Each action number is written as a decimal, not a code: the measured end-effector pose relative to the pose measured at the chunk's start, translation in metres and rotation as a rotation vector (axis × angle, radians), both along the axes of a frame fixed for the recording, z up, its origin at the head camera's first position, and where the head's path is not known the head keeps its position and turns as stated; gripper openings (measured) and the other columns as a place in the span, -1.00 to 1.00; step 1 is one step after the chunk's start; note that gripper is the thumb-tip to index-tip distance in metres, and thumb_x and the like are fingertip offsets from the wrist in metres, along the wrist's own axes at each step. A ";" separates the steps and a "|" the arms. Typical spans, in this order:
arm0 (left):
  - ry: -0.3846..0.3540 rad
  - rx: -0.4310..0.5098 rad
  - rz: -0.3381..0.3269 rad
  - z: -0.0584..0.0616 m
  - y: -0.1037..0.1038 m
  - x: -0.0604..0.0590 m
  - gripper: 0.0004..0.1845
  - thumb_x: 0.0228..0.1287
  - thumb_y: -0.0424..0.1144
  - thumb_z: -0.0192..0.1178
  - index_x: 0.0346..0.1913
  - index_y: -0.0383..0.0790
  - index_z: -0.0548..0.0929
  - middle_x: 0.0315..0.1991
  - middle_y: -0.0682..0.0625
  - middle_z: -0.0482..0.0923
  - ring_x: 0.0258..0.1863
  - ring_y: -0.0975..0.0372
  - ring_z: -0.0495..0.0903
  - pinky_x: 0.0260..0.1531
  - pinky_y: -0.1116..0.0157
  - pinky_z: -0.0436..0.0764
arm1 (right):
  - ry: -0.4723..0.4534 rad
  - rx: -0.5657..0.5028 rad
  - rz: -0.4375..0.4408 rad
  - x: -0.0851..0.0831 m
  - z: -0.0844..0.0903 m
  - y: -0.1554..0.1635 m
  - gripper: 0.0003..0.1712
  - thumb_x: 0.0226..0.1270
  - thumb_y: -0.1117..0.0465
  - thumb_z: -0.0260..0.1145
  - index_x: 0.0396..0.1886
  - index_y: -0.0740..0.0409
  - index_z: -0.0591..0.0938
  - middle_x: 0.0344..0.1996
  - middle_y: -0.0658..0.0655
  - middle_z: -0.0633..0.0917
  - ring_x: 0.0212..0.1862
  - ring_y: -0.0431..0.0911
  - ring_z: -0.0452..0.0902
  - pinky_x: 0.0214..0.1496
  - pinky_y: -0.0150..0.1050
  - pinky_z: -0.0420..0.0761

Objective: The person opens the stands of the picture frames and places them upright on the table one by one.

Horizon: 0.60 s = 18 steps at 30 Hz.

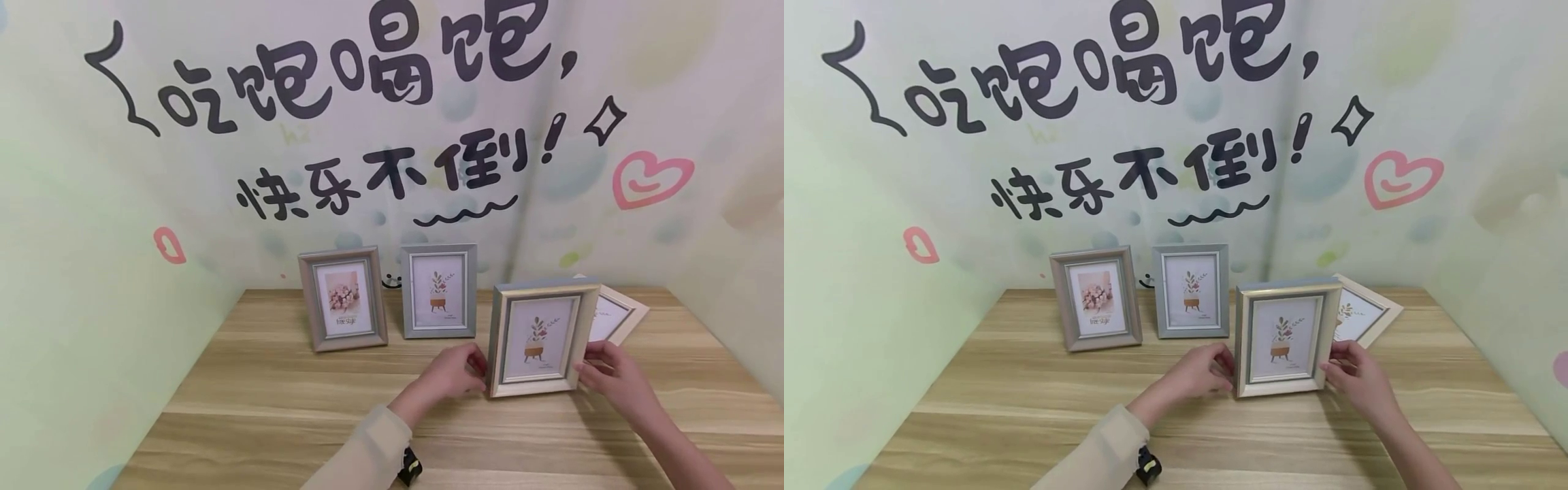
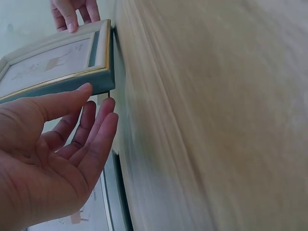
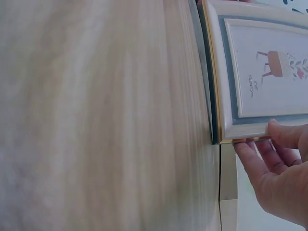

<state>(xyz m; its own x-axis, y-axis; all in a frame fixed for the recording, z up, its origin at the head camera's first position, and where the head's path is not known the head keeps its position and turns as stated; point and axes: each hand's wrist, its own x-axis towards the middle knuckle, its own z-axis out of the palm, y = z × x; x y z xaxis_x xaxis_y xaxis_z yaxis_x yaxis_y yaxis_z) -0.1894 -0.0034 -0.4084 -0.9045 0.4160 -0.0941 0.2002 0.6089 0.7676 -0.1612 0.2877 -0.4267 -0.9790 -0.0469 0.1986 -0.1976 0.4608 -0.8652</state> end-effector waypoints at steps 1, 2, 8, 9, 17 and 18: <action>-0.006 0.015 -0.001 0.001 -0.002 0.000 -0.72 0.08 -0.42 0.44 -0.16 -0.18 0.62 -0.30 0.07 0.64 -0.36 0.37 0.54 -0.27 0.48 0.58 | 0.004 0.000 0.003 -0.001 0.000 0.000 -0.64 0.33 0.43 0.29 0.02 0.54 0.41 -0.34 -0.45 0.57 -0.23 -0.52 0.55 -0.27 -0.48 0.71; -0.009 0.037 -0.002 0.001 -0.003 -0.001 -0.74 0.10 -0.43 0.42 -0.17 -0.19 0.62 -0.30 0.06 0.64 -0.36 0.37 0.55 -0.27 0.48 0.59 | 0.005 -0.001 0.006 -0.001 0.000 0.000 -0.64 0.33 0.42 0.29 0.01 0.53 0.41 -0.34 -0.45 0.58 -0.22 -0.51 0.55 -0.27 -0.48 0.70; 0.067 0.139 -0.059 0.006 -0.008 -0.002 -0.85 0.28 -0.45 0.26 -0.12 -0.25 0.65 -0.18 -0.03 0.70 -0.25 0.39 0.65 -0.19 0.56 0.61 | 0.001 -0.030 0.044 -0.004 -0.001 -0.002 -0.69 0.36 0.41 0.28 -0.02 0.49 0.41 -0.29 -0.46 0.60 -0.20 -0.52 0.56 -0.24 -0.47 0.71; 0.085 0.147 -0.077 0.007 -0.009 -0.002 -0.84 0.31 -0.45 0.23 -0.09 -0.26 0.65 -0.15 -0.05 0.71 -0.22 0.38 0.67 -0.17 0.57 0.60 | 0.000 -0.033 0.050 -0.004 -0.001 -0.003 -0.69 0.36 0.40 0.28 -0.02 0.48 0.42 -0.29 -0.48 0.60 -0.20 -0.53 0.56 -0.24 -0.47 0.71; 0.145 0.196 -0.190 0.013 -0.006 0.002 -0.71 0.38 -0.43 0.18 0.12 -0.27 0.63 0.08 -0.12 0.69 0.02 0.22 0.72 0.01 0.56 0.62 | 0.020 -0.097 0.128 -0.009 -0.003 -0.008 -0.77 0.38 0.43 0.25 -0.04 0.39 0.45 -0.22 -0.43 0.64 -0.16 -0.48 0.61 -0.19 -0.47 0.71; 0.146 0.205 -0.202 0.013 -0.005 0.002 -0.70 0.38 -0.42 0.18 0.14 -0.27 0.63 0.10 -0.12 0.68 0.04 0.22 0.72 0.02 0.56 0.61 | 0.024 -0.116 0.143 -0.009 -0.003 -0.008 -0.79 0.38 0.44 0.24 -0.04 0.33 0.47 -0.21 -0.42 0.64 -0.16 -0.47 0.61 -0.18 -0.48 0.71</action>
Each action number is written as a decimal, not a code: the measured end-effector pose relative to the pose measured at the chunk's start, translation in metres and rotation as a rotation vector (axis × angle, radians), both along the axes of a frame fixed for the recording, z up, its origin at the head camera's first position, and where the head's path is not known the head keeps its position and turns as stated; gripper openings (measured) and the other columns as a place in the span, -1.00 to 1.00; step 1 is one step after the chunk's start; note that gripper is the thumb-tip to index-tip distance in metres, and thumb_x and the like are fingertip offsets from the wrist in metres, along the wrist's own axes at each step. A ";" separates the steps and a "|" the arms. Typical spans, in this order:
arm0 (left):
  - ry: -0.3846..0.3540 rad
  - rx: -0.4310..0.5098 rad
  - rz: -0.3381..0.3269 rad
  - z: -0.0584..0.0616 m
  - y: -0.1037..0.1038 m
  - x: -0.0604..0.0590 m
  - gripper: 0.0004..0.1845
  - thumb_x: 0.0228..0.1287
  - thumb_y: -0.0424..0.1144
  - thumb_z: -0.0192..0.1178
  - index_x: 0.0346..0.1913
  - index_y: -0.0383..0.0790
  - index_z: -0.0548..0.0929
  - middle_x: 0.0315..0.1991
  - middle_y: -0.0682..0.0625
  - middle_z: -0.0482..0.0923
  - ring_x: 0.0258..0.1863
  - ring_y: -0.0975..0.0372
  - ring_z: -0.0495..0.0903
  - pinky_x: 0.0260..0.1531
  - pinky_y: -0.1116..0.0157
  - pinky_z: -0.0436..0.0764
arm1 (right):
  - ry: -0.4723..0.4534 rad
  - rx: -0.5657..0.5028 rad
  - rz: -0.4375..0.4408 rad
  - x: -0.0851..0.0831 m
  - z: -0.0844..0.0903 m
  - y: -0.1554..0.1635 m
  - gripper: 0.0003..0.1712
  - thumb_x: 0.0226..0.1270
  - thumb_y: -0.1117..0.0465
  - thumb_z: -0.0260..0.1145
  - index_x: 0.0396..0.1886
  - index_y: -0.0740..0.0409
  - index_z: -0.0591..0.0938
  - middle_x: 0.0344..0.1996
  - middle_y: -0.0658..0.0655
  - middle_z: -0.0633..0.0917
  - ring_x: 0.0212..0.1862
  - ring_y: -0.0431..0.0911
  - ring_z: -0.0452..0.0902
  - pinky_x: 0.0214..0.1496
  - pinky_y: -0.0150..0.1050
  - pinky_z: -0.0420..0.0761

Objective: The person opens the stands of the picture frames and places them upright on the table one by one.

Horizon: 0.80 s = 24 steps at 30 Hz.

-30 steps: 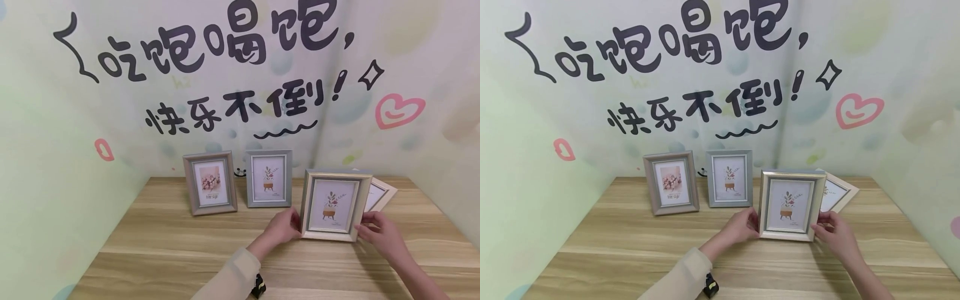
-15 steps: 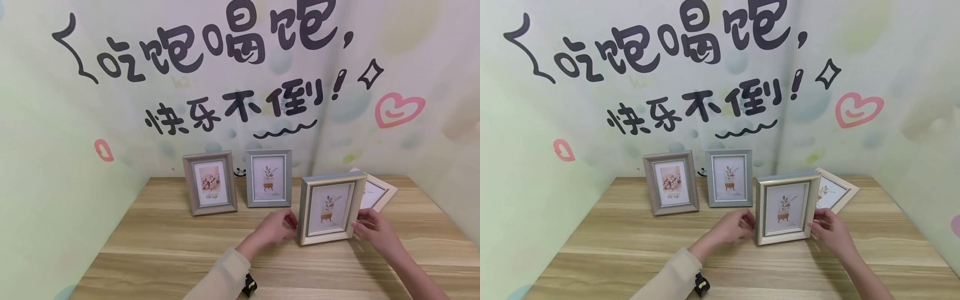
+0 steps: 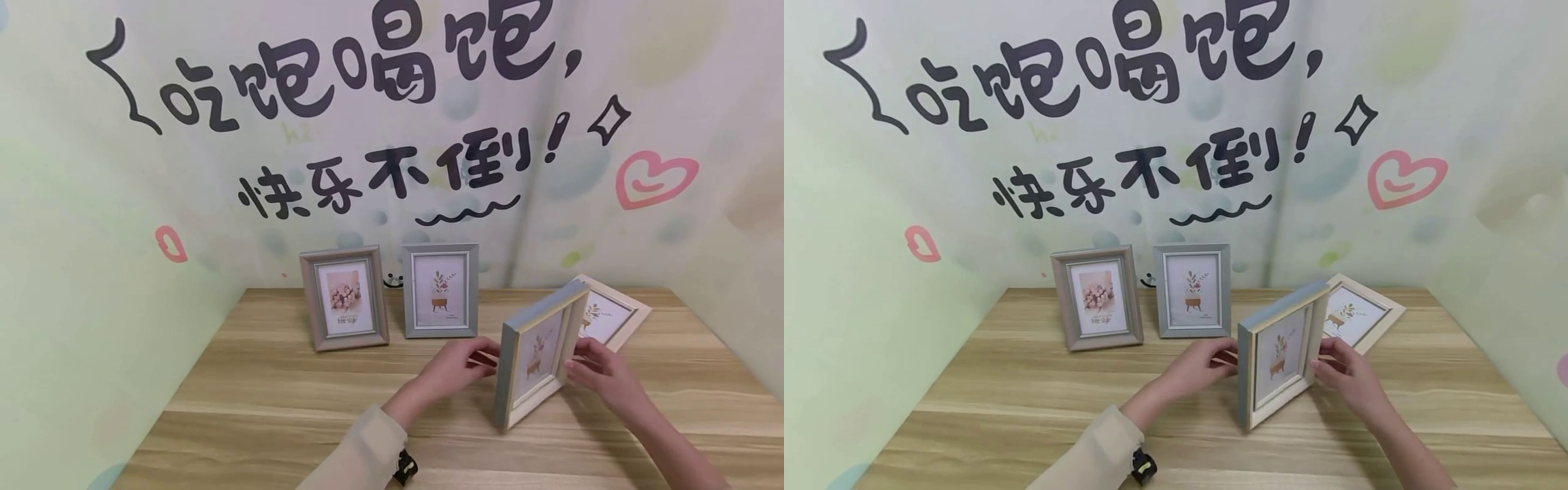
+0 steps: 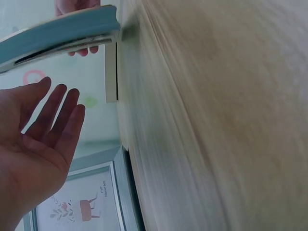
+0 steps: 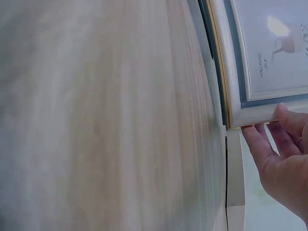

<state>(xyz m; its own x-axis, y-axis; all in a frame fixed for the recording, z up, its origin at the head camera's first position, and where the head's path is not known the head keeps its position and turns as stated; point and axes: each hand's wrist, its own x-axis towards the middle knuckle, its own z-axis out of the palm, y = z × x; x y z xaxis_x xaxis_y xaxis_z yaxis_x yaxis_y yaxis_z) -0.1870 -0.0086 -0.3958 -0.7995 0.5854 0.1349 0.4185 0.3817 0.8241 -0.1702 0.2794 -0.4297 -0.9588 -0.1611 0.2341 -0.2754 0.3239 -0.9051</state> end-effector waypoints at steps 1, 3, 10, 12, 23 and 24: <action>0.003 0.008 -0.013 0.000 0.001 0.001 -0.69 0.39 -0.42 0.18 0.16 -0.26 0.62 0.12 -0.12 0.68 0.04 0.22 0.71 0.02 0.56 0.61 | 0.004 -0.020 0.014 0.000 0.000 -0.001 -0.81 0.37 0.45 0.23 -0.06 0.27 0.49 -0.21 -0.40 0.65 -0.16 -0.46 0.62 -0.18 -0.48 0.71; 0.005 0.020 -0.039 0.001 0.002 0.002 -0.66 0.39 -0.40 0.18 0.19 -0.25 0.61 0.15 -0.11 0.66 0.06 0.21 0.71 0.03 0.57 0.61 | 0.009 -0.061 0.051 -0.001 -0.001 -0.002 -0.78 0.38 0.47 0.21 -0.06 0.17 0.52 -0.20 -0.38 0.67 -0.15 -0.45 0.63 -0.16 -0.49 0.70; -0.012 0.065 -0.097 0.003 0.007 0.007 -0.62 0.41 -0.41 0.17 0.25 -0.20 0.59 0.22 -0.05 0.63 0.09 0.23 0.70 0.03 0.56 0.61 | -0.011 -0.183 0.155 -0.002 -0.002 -0.005 -0.65 0.39 0.51 0.17 -0.07 -0.03 0.57 -0.17 -0.30 0.70 -0.11 -0.43 0.64 -0.11 -0.51 0.70; -0.005 0.065 -0.105 0.003 0.008 0.008 -0.62 0.41 -0.40 0.17 0.25 -0.19 0.58 0.23 -0.03 0.62 0.10 0.23 0.69 0.04 0.56 0.60 | -0.011 -0.215 0.186 -0.002 -0.002 -0.006 -0.62 0.40 0.53 0.15 -0.06 -0.06 0.59 -0.17 -0.27 0.72 -0.10 -0.42 0.65 -0.10 -0.51 0.70; 0.144 -0.007 -0.133 0.010 0.015 0.016 -0.57 0.39 -0.35 0.21 0.29 -0.18 0.54 0.28 -0.02 0.59 0.11 0.31 0.67 0.09 0.61 0.56 | 0.016 -0.217 0.235 -0.003 -0.002 -0.015 -0.52 0.47 0.48 0.09 0.05 -0.20 0.64 -0.07 -0.24 0.77 -0.04 -0.41 0.68 -0.09 -0.52 0.68; 0.152 -0.005 -0.132 0.010 0.015 0.017 -0.56 0.38 -0.35 0.21 0.30 -0.18 0.53 0.29 -0.02 0.58 0.11 0.31 0.67 0.09 0.59 0.56 | 0.019 -0.209 0.222 -0.003 -0.001 -0.016 -0.53 0.46 0.48 0.10 0.03 -0.20 0.64 -0.09 -0.25 0.77 -0.05 -0.42 0.68 -0.10 -0.51 0.68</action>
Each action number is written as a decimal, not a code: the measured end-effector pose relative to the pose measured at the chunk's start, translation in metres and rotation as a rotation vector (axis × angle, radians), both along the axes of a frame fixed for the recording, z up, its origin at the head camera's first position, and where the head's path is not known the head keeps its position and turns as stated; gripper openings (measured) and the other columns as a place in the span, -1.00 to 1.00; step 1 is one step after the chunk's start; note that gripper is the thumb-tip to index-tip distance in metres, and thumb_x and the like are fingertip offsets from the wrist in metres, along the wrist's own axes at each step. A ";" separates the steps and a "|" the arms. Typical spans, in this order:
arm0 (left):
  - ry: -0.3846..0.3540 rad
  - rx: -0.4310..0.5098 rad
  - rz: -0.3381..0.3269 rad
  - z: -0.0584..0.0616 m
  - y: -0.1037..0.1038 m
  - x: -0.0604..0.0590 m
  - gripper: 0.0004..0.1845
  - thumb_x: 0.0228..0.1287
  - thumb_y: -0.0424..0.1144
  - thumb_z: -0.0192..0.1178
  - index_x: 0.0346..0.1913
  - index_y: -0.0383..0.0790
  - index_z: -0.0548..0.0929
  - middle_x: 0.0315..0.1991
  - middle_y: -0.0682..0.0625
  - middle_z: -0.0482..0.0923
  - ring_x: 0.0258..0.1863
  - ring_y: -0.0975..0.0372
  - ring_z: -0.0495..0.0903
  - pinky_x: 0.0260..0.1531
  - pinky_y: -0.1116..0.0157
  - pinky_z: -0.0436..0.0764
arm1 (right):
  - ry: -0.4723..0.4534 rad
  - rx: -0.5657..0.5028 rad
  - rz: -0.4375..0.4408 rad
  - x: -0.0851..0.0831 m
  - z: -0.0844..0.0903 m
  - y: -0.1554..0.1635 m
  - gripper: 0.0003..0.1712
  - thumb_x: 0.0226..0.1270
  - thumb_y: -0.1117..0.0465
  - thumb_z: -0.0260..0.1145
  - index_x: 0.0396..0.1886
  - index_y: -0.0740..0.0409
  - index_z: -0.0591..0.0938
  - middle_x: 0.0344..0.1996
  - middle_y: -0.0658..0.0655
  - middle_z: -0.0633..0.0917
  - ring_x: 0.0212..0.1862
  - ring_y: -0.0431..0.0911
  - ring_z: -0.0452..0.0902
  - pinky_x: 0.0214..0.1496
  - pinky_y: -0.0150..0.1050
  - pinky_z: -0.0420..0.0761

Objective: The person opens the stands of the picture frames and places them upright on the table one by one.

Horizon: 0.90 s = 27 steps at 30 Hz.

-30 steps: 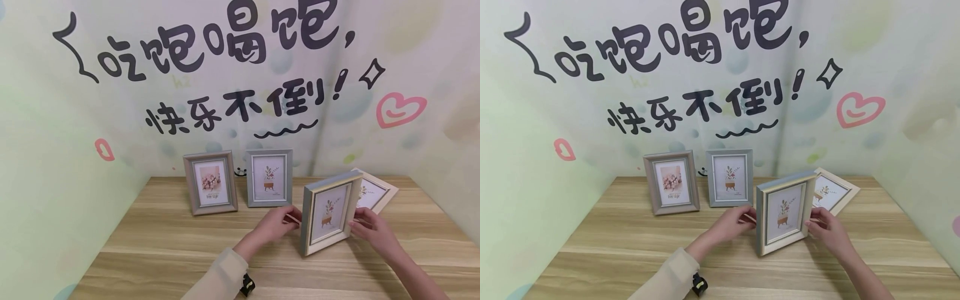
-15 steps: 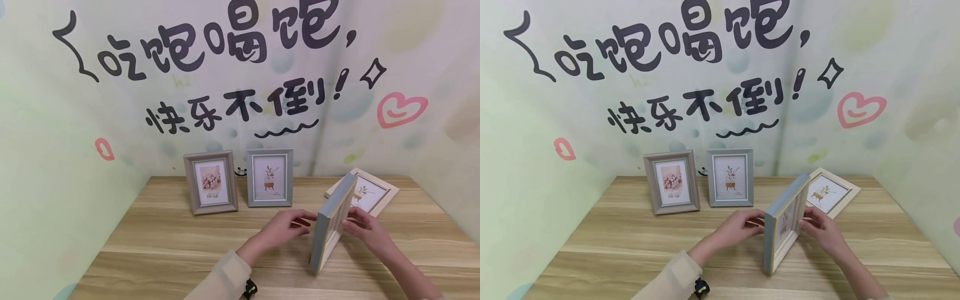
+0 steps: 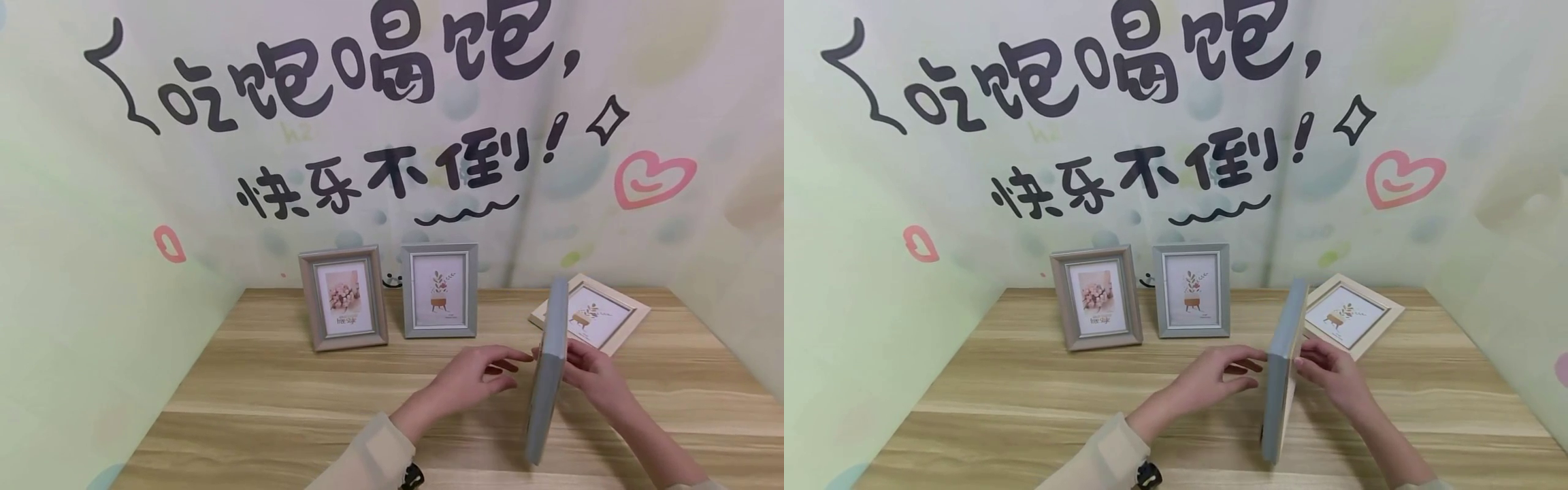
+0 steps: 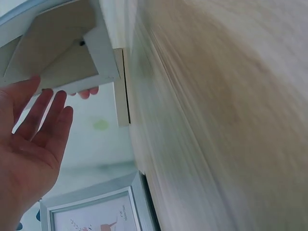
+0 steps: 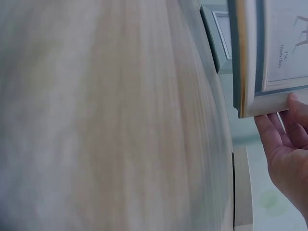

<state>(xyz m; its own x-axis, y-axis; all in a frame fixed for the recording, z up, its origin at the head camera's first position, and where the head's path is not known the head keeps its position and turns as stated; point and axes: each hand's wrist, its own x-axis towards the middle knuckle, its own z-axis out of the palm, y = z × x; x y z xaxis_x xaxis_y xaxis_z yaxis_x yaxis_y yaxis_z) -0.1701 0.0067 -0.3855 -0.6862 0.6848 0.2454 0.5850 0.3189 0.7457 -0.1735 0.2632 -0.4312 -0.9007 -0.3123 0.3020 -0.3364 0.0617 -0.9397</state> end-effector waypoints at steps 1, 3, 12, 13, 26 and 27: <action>0.012 0.000 0.003 0.000 0.000 0.001 -0.55 0.38 -0.34 0.22 0.30 -0.17 0.53 0.29 -0.02 0.57 0.11 0.32 0.66 0.10 0.57 0.57 | 0.003 0.012 -0.016 -0.001 0.000 -0.001 -0.54 0.44 0.49 0.12 0.00 -0.19 0.64 -0.12 -0.27 0.77 -0.08 -0.43 0.67 -0.12 -0.52 0.68; 0.030 0.004 0.010 0.001 0.000 0.002 -0.54 0.38 -0.34 0.23 0.31 -0.18 0.51 0.30 -0.03 0.56 0.12 0.29 0.66 0.11 0.53 0.59 | 0.005 0.035 -0.048 -0.002 0.000 -0.004 -0.58 0.40 0.50 0.16 -0.08 -0.15 0.64 -0.18 -0.30 0.76 -0.12 -0.44 0.67 -0.15 -0.51 0.69; 0.073 0.028 0.008 0.003 -0.001 0.005 -0.52 0.34 -0.30 0.29 0.30 -0.15 0.51 0.27 -0.02 0.58 0.12 0.32 0.66 0.10 0.56 0.58 | 0.005 0.056 -0.052 -0.003 0.000 -0.011 -0.60 0.37 0.55 0.15 -0.22 -0.10 0.58 -0.29 -0.30 0.73 -0.21 -0.45 0.64 -0.24 -0.52 0.66; 0.080 0.028 0.005 0.003 -0.001 0.004 -0.53 0.34 -0.29 0.28 0.29 -0.14 0.52 0.26 -0.01 0.59 0.13 0.33 0.65 0.10 0.56 0.57 | 0.005 0.061 -0.051 -0.003 0.000 -0.011 -0.60 0.37 0.55 0.14 -0.22 -0.10 0.58 -0.29 -0.30 0.73 -0.21 -0.45 0.64 -0.24 -0.53 0.66; 0.144 0.002 -0.004 0.004 0.001 0.004 -0.54 0.36 -0.29 0.26 0.31 -0.16 0.53 0.29 -0.01 0.57 0.13 0.35 0.64 0.14 0.54 0.57 | -0.048 0.120 -0.106 -0.004 0.001 -0.010 -0.74 0.39 0.50 0.16 -0.23 0.02 0.56 -0.33 -0.31 0.70 -0.24 -0.44 0.61 -0.25 -0.51 0.65; 0.145 -0.001 -0.004 0.004 0.001 0.004 -0.53 0.36 -0.29 0.26 0.31 -0.16 0.53 0.29 -0.01 0.57 0.13 0.35 0.64 0.14 0.55 0.56 | -0.053 0.123 -0.108 -0.004 0.001 -0.010 -0.74 0.39 0.49 0.17 -0.22 0.02 0.56 -0.33 -0.31 0.70 -0.24 -0.44 0.61 -0.25 -0.51 0.65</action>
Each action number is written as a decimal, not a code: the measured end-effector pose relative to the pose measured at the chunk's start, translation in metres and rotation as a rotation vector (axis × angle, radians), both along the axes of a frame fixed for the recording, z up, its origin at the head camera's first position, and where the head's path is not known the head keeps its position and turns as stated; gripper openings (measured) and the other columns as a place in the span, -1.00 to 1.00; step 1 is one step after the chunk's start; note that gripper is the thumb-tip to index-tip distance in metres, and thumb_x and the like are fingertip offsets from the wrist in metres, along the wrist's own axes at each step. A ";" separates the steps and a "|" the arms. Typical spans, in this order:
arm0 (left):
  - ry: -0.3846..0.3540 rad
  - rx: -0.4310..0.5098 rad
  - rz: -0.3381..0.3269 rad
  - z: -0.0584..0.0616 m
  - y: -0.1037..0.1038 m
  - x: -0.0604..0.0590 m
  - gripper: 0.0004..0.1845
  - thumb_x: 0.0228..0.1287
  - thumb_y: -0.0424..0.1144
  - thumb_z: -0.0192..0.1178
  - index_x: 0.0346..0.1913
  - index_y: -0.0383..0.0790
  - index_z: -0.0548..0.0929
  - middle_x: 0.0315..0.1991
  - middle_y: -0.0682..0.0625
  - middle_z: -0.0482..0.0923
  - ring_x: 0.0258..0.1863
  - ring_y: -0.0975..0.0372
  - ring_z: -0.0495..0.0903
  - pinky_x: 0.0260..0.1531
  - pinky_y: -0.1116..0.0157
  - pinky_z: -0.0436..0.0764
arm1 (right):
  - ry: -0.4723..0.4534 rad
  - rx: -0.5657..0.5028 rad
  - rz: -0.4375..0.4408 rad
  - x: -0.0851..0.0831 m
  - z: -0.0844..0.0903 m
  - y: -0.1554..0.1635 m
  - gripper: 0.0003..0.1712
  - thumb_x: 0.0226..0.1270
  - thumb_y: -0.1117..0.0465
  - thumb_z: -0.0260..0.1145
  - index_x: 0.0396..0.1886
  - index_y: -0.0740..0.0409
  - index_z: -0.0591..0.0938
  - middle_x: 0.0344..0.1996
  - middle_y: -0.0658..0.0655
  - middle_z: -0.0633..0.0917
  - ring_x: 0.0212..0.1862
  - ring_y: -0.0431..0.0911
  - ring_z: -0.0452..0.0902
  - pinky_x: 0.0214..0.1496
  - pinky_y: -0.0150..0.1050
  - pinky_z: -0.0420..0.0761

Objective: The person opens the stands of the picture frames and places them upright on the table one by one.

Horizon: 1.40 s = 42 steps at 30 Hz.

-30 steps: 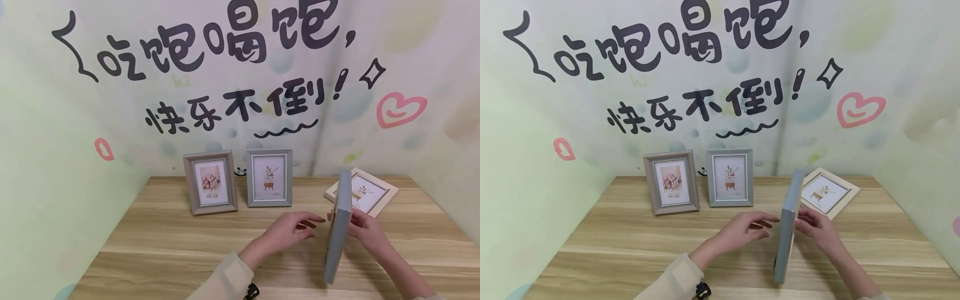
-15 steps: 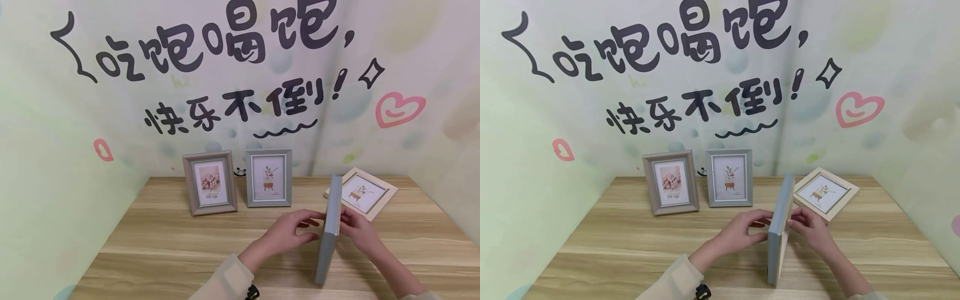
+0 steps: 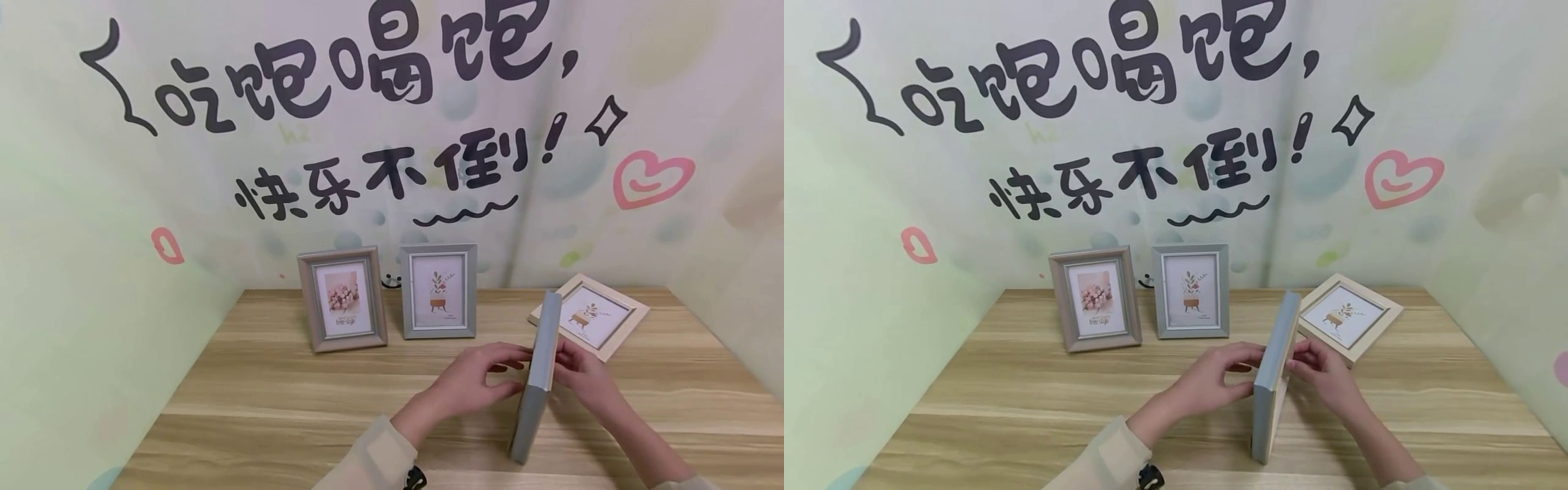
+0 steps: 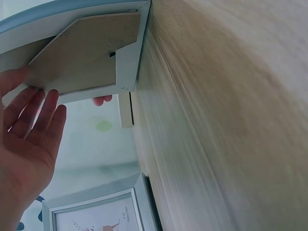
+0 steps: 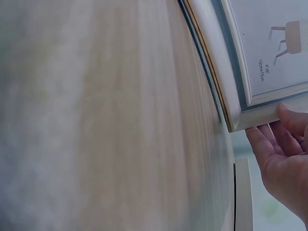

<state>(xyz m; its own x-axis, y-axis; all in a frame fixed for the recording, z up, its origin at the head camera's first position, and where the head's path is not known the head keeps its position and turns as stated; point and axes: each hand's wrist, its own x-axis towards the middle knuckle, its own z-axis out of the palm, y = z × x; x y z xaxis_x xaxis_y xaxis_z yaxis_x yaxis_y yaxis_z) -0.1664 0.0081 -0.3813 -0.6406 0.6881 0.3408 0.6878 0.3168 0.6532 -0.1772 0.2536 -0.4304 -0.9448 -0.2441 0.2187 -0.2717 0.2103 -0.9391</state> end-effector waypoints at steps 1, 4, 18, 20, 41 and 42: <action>-0.001 -0.001 0.001 0.000 0.000 0.000 -0.53 0.35 -0.29 0.27 0.31 -0.16 0.53 0.29 -0.01 0.57 0.13 0.35 0.64 0.14 0.56 0.56 | -0.003 0.004 -0.002 0.000 0.000 0.000 -0.75 0.39 0.49 0.18 -0.22 0.03 0.55 -0.33 -0.31 0.70 -0.24 -0.44 0.60 -0.25 -0.51 0.65; 0.002 0.000 0.004 0.000 0.000 0.000 -0.53 0.32 -0.31 0.29 0.28 -0.18 0.54 0.26 -0.03 0.59 0.12 0.34 0.65 0.14 0.57 0.55 | -0.010 0.008 -0.009 0.000 -0.001 0.001 -0.76 0.38 0.48 0.20 -0.22 0.03 0.55 -0.32 -0.31 0.71 -0.24 -0.44 0.61 -0.24 -0.51 0.65; 0.026 -0.028 0.040 0.001 0.003 0.001 -0.62 0.30 -0.26 0.33 0.16 -0.18 0.59 0.13 0.00 0.65 0.11 0.37 0.63 0.12 0.58 0.55 | 0.074 0.037 0.033 0.003 0.006 0.007 -0.56 0.39 0.48 0.18 -0.06 -0.21 0.60 -0.20 -0.42 0.70 -0.12 -0.52 0.61 -0.15 -0.57 0.63; 0.027 -0.033 0.047 0.000 0.002 0.001 -0.62 0.29 -0.27 0.33 0.16 -0.17 0.59 0.12 0.00 0.66 0.11 0.37 0.63 0.12 0.59 0.55 | 0.111 0.043 -0.002 0.006 0.012 0.008 -0.60 0.40 0.49 0.18 -0.05 -0.13 0.63 -0.20 -0.42 0.70 -0.12 -0.52 0.61 -0.14 -0.60 0.62; 0.035 -0.064 0.042 0.002 0.004 0.000 -0.63 0.32 -0.20 0.32 0.16 -0.11 0.59 0.13 0.06 0.65 0.11 0.41 0.62 0.12 0.56 0.57 | 1.095 0.170 -0.044 0.065 0.099 -0.026 -0.39 0.35 -0.03 0.37 0.00 0.51 0.63 0.15 0.34 0.65 0.37 -0.07 0.46 0.50 -0.39 0.32; 0.034 -0.067 0.042 0.002 0.004 0.000 -0.62 0.32 -0.20 0.32 0.17 -0.10 0.58 0.14 0.06 0.65 0.11 0.41 0.62 0.13 0.55 0.56 | 1.112 0.165 -0.016 0.065 0.099 -0.027 -0.38 0.33 -0.03 0.39 0.00 0.51 0.63 0.14 0.37 0.64 0.37 -0.03 0.46 0.51 -0.37 0.32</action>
<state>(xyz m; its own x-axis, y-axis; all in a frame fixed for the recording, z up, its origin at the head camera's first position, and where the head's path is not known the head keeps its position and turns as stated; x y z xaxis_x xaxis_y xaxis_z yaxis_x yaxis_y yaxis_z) -0.1668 0.0123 -0.3796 -0.6583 0.6826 0.3173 0.6943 0.3878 0.6062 -0.1118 0.2268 -0.3310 -0.2476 -0.3371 0.9083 -0.9373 0.3207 -0.1365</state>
